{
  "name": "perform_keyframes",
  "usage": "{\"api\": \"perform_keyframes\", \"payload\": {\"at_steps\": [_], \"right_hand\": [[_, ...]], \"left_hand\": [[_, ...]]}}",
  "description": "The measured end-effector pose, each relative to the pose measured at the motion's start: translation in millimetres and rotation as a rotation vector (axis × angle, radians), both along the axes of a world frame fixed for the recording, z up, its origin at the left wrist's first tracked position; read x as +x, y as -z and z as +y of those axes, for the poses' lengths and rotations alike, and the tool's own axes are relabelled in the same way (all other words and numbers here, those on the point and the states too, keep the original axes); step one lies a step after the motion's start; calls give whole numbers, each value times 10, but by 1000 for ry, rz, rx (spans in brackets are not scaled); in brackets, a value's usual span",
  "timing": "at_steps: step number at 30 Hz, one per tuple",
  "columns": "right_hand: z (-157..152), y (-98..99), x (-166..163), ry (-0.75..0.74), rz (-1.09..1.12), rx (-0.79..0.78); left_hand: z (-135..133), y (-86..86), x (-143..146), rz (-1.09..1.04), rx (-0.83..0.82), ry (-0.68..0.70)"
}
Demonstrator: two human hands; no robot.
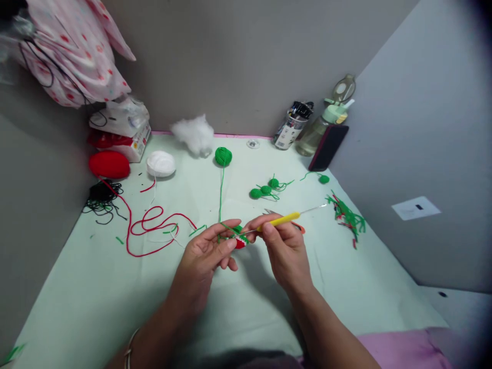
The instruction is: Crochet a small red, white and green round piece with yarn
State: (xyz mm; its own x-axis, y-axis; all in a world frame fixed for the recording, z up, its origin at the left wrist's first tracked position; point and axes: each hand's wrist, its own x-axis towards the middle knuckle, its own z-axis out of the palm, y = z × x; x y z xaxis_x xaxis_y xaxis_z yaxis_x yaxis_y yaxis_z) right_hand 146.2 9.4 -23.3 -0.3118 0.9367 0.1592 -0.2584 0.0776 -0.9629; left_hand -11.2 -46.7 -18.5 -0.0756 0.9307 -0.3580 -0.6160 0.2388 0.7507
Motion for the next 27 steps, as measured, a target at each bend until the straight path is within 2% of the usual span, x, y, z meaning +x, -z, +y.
{"api": "perform_keyframes", "payload": {"at_steps": [3,6,10,14,17,19,21,22,24,27], "right_hand": [[8,-11,4,-10,13,-5],[-16,-43,16,21,-86,90],[-88,-58,31,102,-296,417],[-138,-26,11,115,-434,780],[-155,-7,0,160,-608,983],[-163,-8,4,187,-677,1040],[-164,-15,13,182,-632,981],[-159,-19,17,183,-562,903],[-135,-23,17,196,-385,683],[-75,-24,-6,186,-176,397]], "left_hand": [[-1,-8,-4,6,-11,-2],[-11,-9,-4,36,-10,-26],[-18,6,0,144,10,-70],[-19,20,34,192,11,-95],[-28,17,57,102,5,-90],[-32,6,47,-31,-18,-37],[-27,-11,15,-176,-63,37],[-20,-21,-7,-229,-85,56],[-5,-42,-48,-274,-106,46],[6,-61,-71,-227,-83,-1]]}}
